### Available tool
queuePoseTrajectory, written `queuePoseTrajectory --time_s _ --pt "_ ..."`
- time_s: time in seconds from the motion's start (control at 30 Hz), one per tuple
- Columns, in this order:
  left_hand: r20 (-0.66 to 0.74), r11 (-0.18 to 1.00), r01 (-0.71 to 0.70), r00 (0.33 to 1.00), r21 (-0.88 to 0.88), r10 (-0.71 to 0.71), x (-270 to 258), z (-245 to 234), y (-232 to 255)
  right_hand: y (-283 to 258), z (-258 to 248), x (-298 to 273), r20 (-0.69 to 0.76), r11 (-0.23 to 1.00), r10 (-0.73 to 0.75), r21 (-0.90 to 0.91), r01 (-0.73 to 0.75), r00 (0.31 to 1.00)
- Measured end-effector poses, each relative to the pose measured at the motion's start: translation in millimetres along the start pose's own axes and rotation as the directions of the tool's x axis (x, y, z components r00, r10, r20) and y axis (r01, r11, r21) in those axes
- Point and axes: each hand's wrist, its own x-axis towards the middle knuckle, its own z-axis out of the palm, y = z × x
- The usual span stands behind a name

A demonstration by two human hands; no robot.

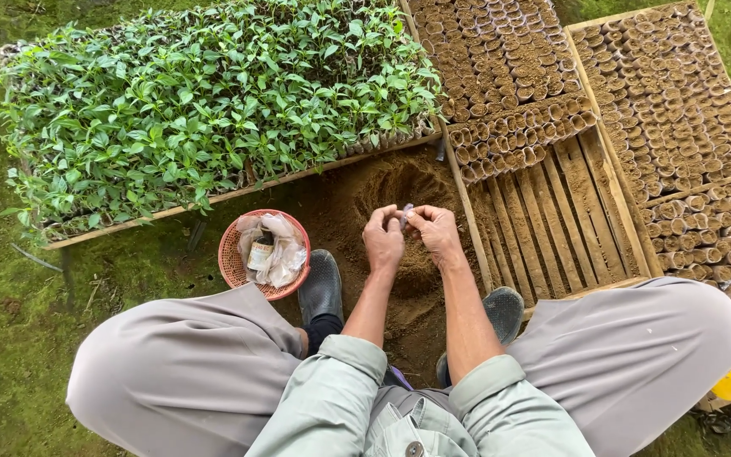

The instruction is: The person sits cross-legged on the ground and repeatedly scoops soil from a pile into small plastic seedling pots. They use their hands to fill each pot and then place it into a wooden tray. The person continues this process for multiple pots throughout the video.

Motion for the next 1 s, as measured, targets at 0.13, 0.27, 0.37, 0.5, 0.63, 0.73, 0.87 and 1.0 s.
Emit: queuePoseTrajectory --time_s 0.13,0.27,0.37,0.5,0.63,0.73,0.87,1.0 --pt "0.067 0.996 0.023 0.998 -0.083 -0.018 -0.4 -2.4 -5.2 -5.1 1.6 -1.7 0.006 1.000 -0.017 -0.011 0.017 1.000" --pt "0.078 0.996 0.077 0.994 -0.038 -0.074 -0.3 -4.1 3.0 -15.7 2.1 -4.2 0.010 0.997 -0.034 -0.071 0.034 0.999" --pt "0.029 0.994 0.098 0.995 0.045 -0.099 2.8 -5.7 6.3 -14.4 1.1 -1.4 0.019 0.992 -0.016 -0.129 0.018 1.000" --pt "-0.087 0.983 0.081 0.994 0.167 -0.067 5.2 -3.7 -7.6 -6.5 -3.9 4.7 0.024 0.960 -0.045 -0.277 0.050 0.999" --pt "-0.130 0.979 -0.017 0.991 0.201 0.044 12.1 -3.6 -31.9 18.9 -4.4 17.9 0.022 0.884 -0.052 -0.465 0.056 0.998" --pt "-0.117 0.982 -0.029 0.992 0.188 0.052 9.5 -3.1 -28.5 16.8 7.8 14.6 -0.024 0.917 -0.046 -0.398 0.033 0.999" --pt "-0.102 0.979 -0.018 0.994 0.202 0.039 2.9 -5.3 -18.8 27.9 12.7 16.3 -0.080 0.924 -0.060 -0.382 0.025 0.995" --pt "-0.094 0.978 0.001 0.995 0.206 0.019 -3.1 -6.0 -14.5 38.0 15.1 16.8 -0.122 0.904 -0.114 -0.424 0.052 0.986"
